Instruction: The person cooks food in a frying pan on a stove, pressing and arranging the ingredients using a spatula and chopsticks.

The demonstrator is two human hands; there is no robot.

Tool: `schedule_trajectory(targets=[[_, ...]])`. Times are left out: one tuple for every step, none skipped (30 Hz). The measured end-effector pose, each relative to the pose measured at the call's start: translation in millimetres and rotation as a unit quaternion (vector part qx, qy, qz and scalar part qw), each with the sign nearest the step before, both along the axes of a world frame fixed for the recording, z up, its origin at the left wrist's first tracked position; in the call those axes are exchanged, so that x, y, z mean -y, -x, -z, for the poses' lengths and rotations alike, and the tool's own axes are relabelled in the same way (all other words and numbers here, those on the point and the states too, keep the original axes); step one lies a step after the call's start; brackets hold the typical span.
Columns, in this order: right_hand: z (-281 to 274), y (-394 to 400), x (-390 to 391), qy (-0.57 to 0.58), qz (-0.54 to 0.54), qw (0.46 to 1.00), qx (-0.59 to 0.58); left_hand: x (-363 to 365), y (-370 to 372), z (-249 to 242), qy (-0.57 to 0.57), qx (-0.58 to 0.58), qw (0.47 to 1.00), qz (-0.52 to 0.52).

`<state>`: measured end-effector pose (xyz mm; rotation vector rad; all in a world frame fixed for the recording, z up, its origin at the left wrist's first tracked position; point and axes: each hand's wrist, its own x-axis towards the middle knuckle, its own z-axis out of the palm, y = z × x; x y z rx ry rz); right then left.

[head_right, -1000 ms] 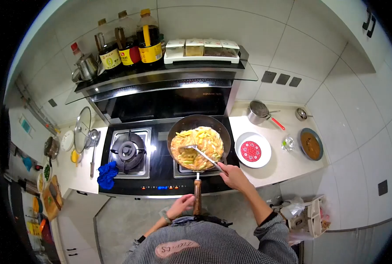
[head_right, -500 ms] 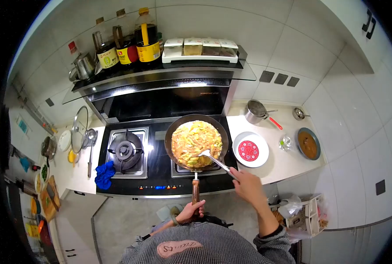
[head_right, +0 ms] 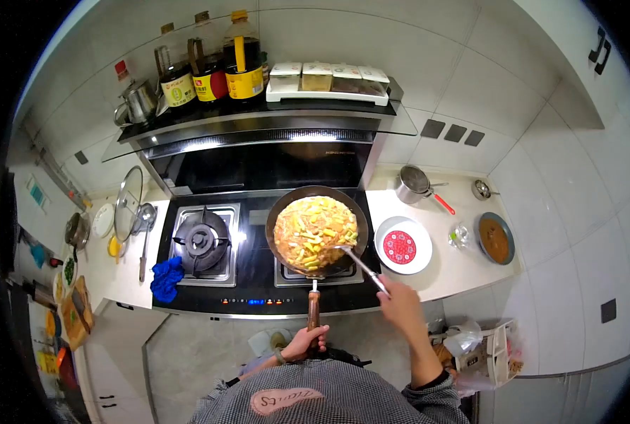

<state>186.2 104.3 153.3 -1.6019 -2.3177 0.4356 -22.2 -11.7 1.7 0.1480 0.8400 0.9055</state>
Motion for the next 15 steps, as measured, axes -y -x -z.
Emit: schedule_trajectory(targets=[[-11, -3, -3, 0.039, 0.034, 0.998, -0.019, 1, 0, -1, -0.001, -0.009, 1.0, -0.002], [-18, -5, -9, 0.079, 0.07, 0.994, -0.038, 1, 1, 0, -0.001, -0.009, 1.0, -0.003], [-19, -4, -17, 0.054, 0.074, 0.995, -0.047, 1, 1, 2, -0.002, -0.005, 1.0, -0.001], [-5, -8, -29, 0.056, 0.075, 0.995, -0.046, 2, 0, 3, -0.002, -0.001, 1.0, 0.002], [22, -13, -47, 0.043, 0.07, 0.993, -0.085, 3, 0, 2, -0.001, 0.0, 1.0, 0.002], [42, -14, -62, 0.029, 0.065, 0.99, -0.123, 2, 1, -2, -0.004, -0.007, 1.0, 0.002], [55, -10, -71, 0.028, 0.064, 0.99, -0.123, 2, 2, -4, -0.007, -0.013, 1.0, 0.001], [66, -3, -78, 0.094, 0.072, 0.98, -0.161, 2, 2, -4, -0.008, -0.013, 1.0, 0.0], [71, 3, -84, 0.158, 0.079, 0.964, -0.199, 2, 1, -3, -0.009, -0.005, 1.0, -0.002], [75, 6, -84, 0.141, 0.067, 0.967, -0.199, 2, 1, -2, -0.009, 0.003, 1.0, -0.004], [70, 11, -83, 0.139, 0.065, 0.968, -0.199, 2, 0, 0, -0.011, 0.003, 1.0, -0.007], [64, 15, -83, 0.138, 0.063, 0.968, -0.2, 2, 0, 2, -0.007, 0.004, 1.0, -0.008], [63, 20, -87, 0.138, 0.06, 0.968, -0.2, 2, 0, 3, -0.002, 0.006, 1.0, -0.009], [61, 24, -94, 0.1, 0.065, 0.976, -0.182, 2, 0, 2, -0.002, 0.005, 1.0, -0.012], [61, 29, -99, 0.063, 0.071, 0.982, -0.164, 3, 0, 1, -0.006, 0.004, 1.0, -0.007]])
